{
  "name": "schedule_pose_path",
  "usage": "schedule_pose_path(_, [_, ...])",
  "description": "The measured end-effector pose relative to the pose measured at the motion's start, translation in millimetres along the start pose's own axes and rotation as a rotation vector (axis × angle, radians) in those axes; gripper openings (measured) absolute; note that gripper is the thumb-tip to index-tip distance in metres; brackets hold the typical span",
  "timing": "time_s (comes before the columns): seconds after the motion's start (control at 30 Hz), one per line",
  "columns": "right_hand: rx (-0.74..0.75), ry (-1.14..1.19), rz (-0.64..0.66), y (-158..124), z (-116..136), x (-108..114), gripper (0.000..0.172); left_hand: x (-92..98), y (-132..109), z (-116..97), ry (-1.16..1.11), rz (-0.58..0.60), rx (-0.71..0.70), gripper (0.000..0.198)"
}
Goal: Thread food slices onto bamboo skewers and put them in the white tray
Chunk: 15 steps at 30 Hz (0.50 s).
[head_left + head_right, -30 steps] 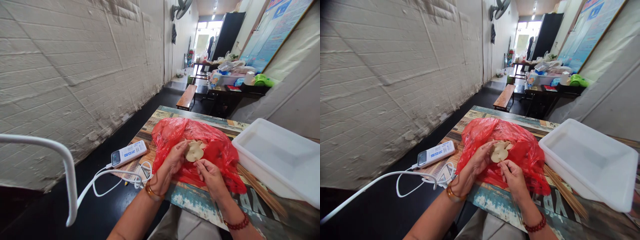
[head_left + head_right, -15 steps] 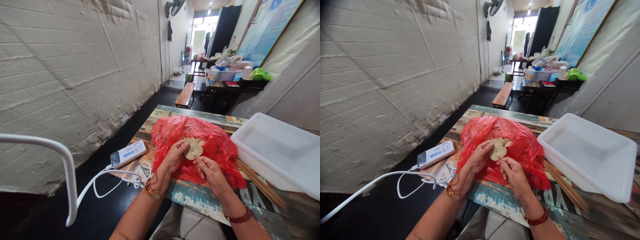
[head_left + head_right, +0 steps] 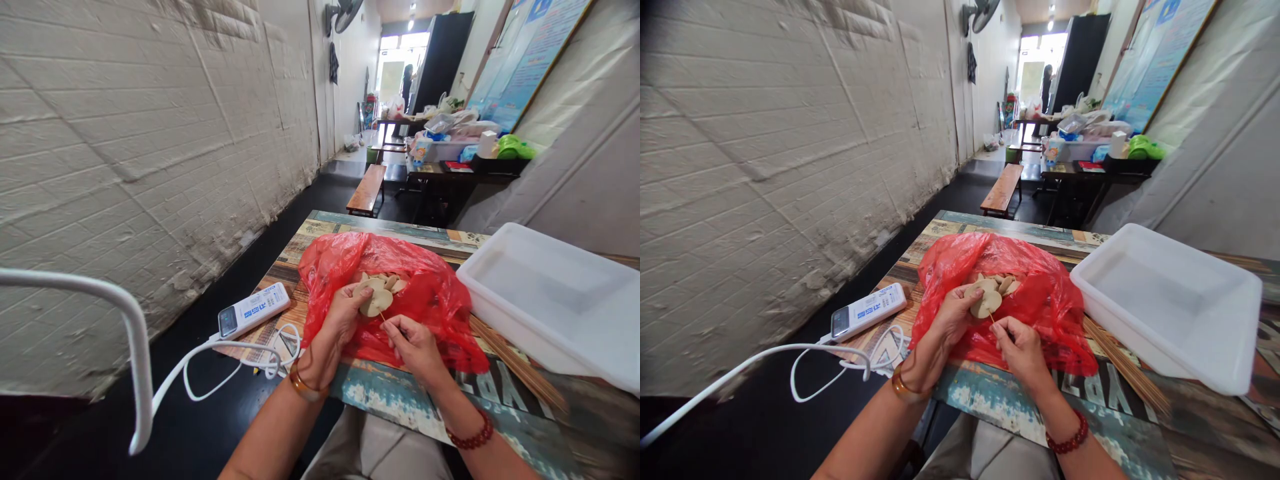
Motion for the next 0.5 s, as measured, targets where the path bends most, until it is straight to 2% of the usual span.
schedule_pose_path(0.3, [0.021,0.013,-0.021,0.6,5.4,2.2,0.032,-9.7,-2.9,5.5,0.039,0.070,0.004,0.034])
schedule_pose_path(0.5, [-0.015,0.063,-0.048,1.5,0.3,2.9,0.033,-13.8,-4.1,9.1,0.074,0.107,0.014,0.035])
Point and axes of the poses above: each hand's wrist, its own y-axis towards the middle knuckle, its own x-axis out of the back of the hand, z = x × y, the point moved 10 cm from there along y, towards the middle knuckle, and after that the axes turned 3 degrees about -y, right-handed, at the moved point
